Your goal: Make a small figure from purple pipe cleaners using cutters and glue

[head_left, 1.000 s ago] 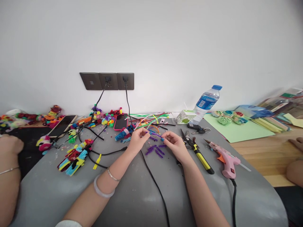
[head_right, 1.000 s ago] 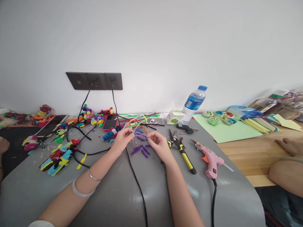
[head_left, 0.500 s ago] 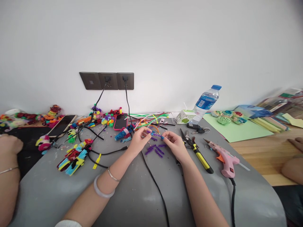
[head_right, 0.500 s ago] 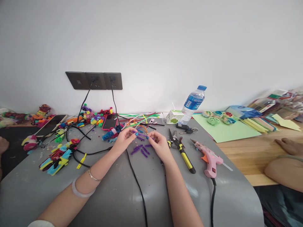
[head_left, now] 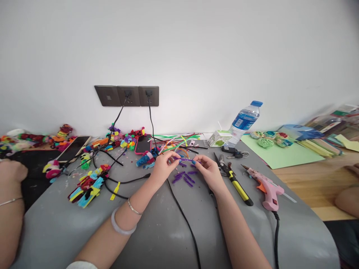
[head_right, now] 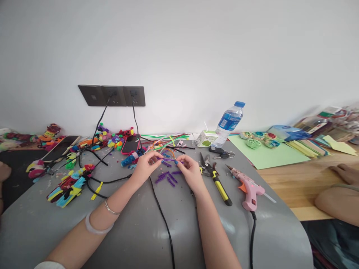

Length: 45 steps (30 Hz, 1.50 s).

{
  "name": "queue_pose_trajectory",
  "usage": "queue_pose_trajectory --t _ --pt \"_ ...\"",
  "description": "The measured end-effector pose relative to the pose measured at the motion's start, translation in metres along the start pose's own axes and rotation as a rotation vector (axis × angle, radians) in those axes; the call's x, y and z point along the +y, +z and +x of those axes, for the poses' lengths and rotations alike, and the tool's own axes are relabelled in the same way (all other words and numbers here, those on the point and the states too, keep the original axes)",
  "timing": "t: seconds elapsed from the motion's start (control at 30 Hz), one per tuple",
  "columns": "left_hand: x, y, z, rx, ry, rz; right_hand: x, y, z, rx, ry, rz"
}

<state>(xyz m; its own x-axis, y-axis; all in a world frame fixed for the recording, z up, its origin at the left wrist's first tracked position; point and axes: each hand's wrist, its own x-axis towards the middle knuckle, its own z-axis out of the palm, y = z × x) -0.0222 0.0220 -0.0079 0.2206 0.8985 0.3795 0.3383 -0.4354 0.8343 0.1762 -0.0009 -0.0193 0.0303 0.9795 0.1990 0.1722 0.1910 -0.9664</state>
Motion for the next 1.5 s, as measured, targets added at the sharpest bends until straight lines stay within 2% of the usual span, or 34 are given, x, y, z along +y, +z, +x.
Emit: queue_pose_trajectory --t 0.47,1.37,1.5 --pt "0.0030 -0.0026 -0.0001 0.023 -0.052 -0.043 -0.0009 -0.0002 -0.0008 -0.010 0.018 0.013" --pt "0.0038 -0.0003 -0.0013 0.043 -0.042 -0.003 -0.0048 -0.0002 -0.0022 -0.065 0.022 -0.003" --pt "0.0048 -0.0003 -0.0010 0.021 -0.036 -0.017 -0.0043 -0.0003 -0.0020 -0.035 0.024 -0.008"
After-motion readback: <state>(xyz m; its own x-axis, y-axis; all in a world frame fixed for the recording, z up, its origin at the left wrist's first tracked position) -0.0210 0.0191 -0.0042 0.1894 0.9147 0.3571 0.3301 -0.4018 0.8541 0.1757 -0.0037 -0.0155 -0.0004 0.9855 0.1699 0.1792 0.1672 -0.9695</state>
